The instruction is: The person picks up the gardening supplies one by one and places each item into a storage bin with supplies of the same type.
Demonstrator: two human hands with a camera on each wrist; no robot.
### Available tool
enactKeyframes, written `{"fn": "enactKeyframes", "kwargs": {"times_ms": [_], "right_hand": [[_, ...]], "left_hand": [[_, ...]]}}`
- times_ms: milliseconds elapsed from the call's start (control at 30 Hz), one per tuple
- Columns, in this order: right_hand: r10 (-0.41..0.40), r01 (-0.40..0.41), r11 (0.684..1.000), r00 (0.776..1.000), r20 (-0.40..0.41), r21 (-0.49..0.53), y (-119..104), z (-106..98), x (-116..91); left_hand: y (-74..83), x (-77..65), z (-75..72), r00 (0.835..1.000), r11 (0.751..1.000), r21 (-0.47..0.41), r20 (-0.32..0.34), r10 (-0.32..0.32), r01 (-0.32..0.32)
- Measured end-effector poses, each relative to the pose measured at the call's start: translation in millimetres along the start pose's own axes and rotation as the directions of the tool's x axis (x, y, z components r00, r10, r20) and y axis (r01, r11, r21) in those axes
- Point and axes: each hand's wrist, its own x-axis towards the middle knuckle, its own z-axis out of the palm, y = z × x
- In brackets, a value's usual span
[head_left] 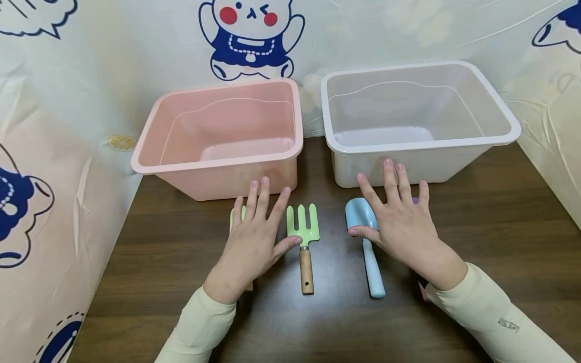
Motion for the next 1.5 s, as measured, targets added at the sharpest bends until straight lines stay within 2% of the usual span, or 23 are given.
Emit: {"fn": "enactKeyframes", "kwargs": {"times_ms": [200, 400, 500, 600, 700, 867, 967, 1033, 1133, 1233, 1333, 1433, 1500], "right_hand": [[-0.001, -0.001, 0.999, 0.999, 0.049, 0.034, -2, -3, 1], [-0.058, 0.046, 0.995, 0.989, 0.139, 0.087, -12, -6, 2], [-0.097, 0.085, 0.993, 0.986, 0.138, 0.087, -20, -4, 2], [-0.136, 0.126, 0.988, 0.984, 0.111, 0.091, -28, -2, 1], [-0.161, 0.152, 0.982, 0.984, 0.082, 0.108, -34, -1, 0], [-0.178, 0.172, 0.976, 0.983, 0.036, 0.133, -39, -5, -4], [-0.195, 0.193, 0.971, 0.981, 0.004, 0.144, -44, -9, -6], [-0.207, 0.207, 0.966, 0.978, -0.019, 0.157, -48, -11, -7], [-0.203, 0.205, 0.961, 0.979, -0.029, 0.188, -57, -15, -11], [-0.185, 0.187, 0.957, 0.982, -0.033, 0.222, -66, -18, -14], [-0.167, 0.174, 0.952, 0.985, -0.048, 0.254, -74, -18, -19], [-0.150, 0.163, 0.940, 0.986, -0.066, 0.300, -82, -15, -25], [-0.136, 0.153, 0.930, 0.988, -0.075, 0.334, -87, -13, -30]], "left_hand": [[-3.1, 1.8, -0.9, 1.000, 1.000, -0.009, 0.015, -0.014, 0.014], [-6.8, 1.3, -3.4, 1.000, 0.999, -0.033, 0.009, -0.005, 0.005], [-11.0, 0.9, -6.3, 1.000, 0.999, -0.046, -0.023, 0.012, -0.013], [-17.8, 2.5, -9.7, 0.994, 0.997, -0.054, -0.096, 0.048, -0.054], [-26.1, 6.0, -13.4, 0.977, 0.992, -0.065, -0.191, 0.096, -0.110], [-43.0, 12.6, -22.1, 0.930, 0.978, -0.076, -0.333, 0.157, -0.192], [-57.6, 18.5, -29.5, 0.906, 0.973, -0.072, -0.387, 0.174, -0.218], [-69.2, 23.1, -34.8, 0.896, 0.974, -0.066, -0.409, 0.171, -0.216], [-88.9, 29.8, -43.8, 0.892, 0.980, -0.067, -0.429, 0.142, -0.189], [-109.7, 35.5, -52.6, 0.886, 0.987, -0.085, -0.456, 0.085, -0.138], [-128.4, 38.5, -59.2, 0.870, 0.991, -0.107, -0.494, 0.018, -0.082], [-142.9, 38.7, -62.8, 0.857, 0.989, -0.143, -0.513, -0.050, -0.028], [-149.9, 38.5, -63.4, 0.856, 0.987, -0.162, -0.510, -0.085, 0.002]]}}
